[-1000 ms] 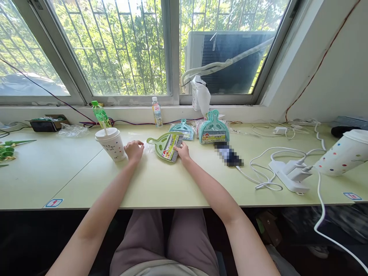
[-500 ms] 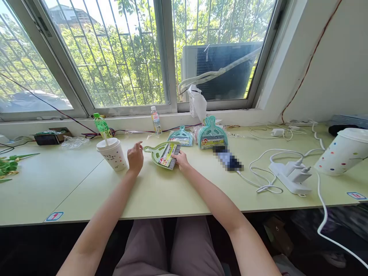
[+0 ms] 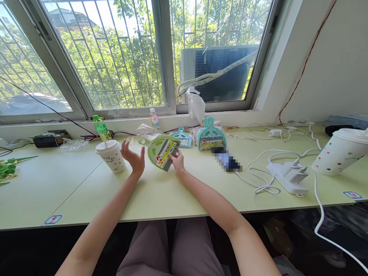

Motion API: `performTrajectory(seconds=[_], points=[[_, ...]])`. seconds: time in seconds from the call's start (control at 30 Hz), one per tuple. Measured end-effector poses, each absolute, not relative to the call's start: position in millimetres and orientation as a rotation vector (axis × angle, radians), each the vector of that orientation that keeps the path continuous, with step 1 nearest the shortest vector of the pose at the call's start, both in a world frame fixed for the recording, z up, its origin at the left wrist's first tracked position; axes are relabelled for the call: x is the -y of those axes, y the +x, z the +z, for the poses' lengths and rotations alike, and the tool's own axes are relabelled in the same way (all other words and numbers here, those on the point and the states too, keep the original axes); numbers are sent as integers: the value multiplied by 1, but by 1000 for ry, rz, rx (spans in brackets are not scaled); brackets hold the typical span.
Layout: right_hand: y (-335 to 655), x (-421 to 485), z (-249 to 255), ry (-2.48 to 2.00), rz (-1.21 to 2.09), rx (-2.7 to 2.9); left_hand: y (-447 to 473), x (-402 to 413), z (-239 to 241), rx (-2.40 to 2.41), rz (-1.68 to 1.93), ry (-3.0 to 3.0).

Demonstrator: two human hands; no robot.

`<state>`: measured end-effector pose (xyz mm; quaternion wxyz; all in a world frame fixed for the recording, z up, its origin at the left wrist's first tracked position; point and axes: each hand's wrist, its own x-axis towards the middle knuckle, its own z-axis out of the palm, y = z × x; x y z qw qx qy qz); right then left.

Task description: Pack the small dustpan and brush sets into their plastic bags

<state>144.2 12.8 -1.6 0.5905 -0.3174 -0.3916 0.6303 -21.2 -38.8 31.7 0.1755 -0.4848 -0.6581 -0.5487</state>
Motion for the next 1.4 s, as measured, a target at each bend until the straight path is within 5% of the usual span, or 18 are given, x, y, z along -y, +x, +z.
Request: performTrajectory(seconds=[0.67, 0.9, 1.27, 1.4], points=[[142, -17, -13, -732, 1353, 910, -26, 14, 14, 2268, -2521, -1058], [141, -16, -11, -742, 1376, 905, -21, 11, 20, 2083, -2998, -1686], [139, -21, -18, -807, 1356, 846, -13, 11, 5, 1952, -3277, -1823], [137, -19, -17, -764, 1372, 865, -11, 16, 7, 2236, -3223, -1866]])
